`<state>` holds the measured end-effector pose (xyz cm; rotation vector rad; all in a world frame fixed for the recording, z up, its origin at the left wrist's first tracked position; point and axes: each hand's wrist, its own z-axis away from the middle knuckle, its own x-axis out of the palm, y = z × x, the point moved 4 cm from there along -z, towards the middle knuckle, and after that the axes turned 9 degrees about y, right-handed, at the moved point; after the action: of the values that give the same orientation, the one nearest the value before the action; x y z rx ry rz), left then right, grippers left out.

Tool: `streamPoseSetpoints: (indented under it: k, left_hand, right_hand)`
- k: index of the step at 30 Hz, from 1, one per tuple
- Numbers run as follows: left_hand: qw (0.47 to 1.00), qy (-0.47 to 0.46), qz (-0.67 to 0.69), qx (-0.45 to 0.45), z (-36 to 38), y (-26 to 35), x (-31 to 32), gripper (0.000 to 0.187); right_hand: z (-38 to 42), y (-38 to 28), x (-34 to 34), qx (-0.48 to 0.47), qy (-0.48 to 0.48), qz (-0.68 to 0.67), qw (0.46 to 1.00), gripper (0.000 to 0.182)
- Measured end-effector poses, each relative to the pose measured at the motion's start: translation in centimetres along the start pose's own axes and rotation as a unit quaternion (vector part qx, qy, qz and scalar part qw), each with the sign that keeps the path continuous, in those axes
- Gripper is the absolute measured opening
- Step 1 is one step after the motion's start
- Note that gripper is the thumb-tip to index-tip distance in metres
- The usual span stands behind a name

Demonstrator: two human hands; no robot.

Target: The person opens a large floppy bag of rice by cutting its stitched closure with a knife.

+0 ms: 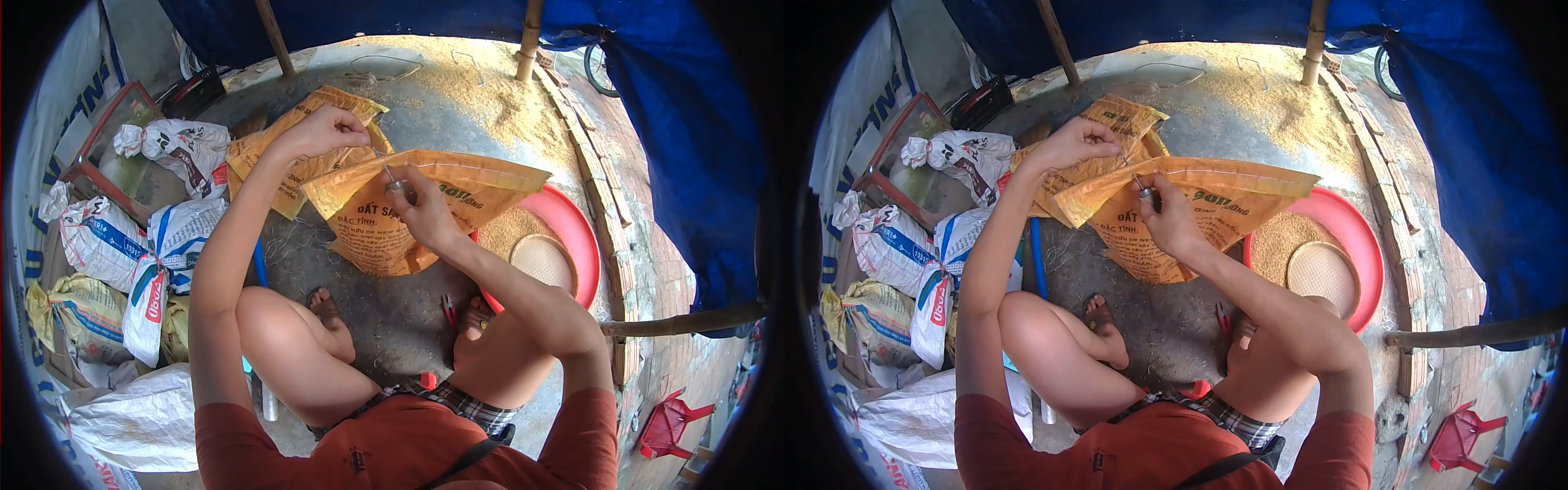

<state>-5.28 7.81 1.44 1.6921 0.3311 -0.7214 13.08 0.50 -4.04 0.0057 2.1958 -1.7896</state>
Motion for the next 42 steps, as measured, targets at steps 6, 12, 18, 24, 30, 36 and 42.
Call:
streamPoseSetpoints:
  k: [6, 12, 18, 24, 30, 36, 42]
  left_hand:
    - [0.997, 0.000, 0.070, -0.038, 1.5, 0.6, -0.3, 0.014]
    - [0.998, -0.029, 0.039, 0.040, 2.9, 2.4, -0.2, 0.018]
    - [0.893, 0.181, -0.264, 0.316, 5.4, 5.8, 1.6, 0.031]
    - [0.995, 0.088, -0.052, -0.004, 4.1, 3.8, 0.7, 0.022]
    - [0.996, 0.076, 0.040, 0.024, 2.2, 0.7, 0.0, 0.019]
    - [0.993, 0.117, -0.025, -0.001, 2.1, 1.2, -0.5, 0.011]
    - [0.981, 0.133, -0.106, 0.095, 3.6, 4.6, 0.1, 0.016]
  right_hand:
    - [-0.1, -0.1, 0.2, -0.012, -0.011, 0.023, 1.000, 0.019]
    - [-0.2, -0.4, 0.1, 0.077, -0.018, -0.034, 0.996, 0.020]
    - [-0.1, -0.6, 0.4, 0.078, -0.013, -0.064, 0.995, 0.021]
    - [-0.1, -0.2, 0.2, 0.094, -0.012, -0.099, 0.991, 0.019]
    - [-0.5, 0.2, 0.4, 0.127, -0.014, -0.141, 0.982, 0.016]
    - [-0.9, 0.8, 0.5, 0.102, -0.007, -0.128, 0.987, 0.016]
    - [-0.5, 0.0, 0.4, 0.080, -0.014, -0.100, 0.992, 0.024]
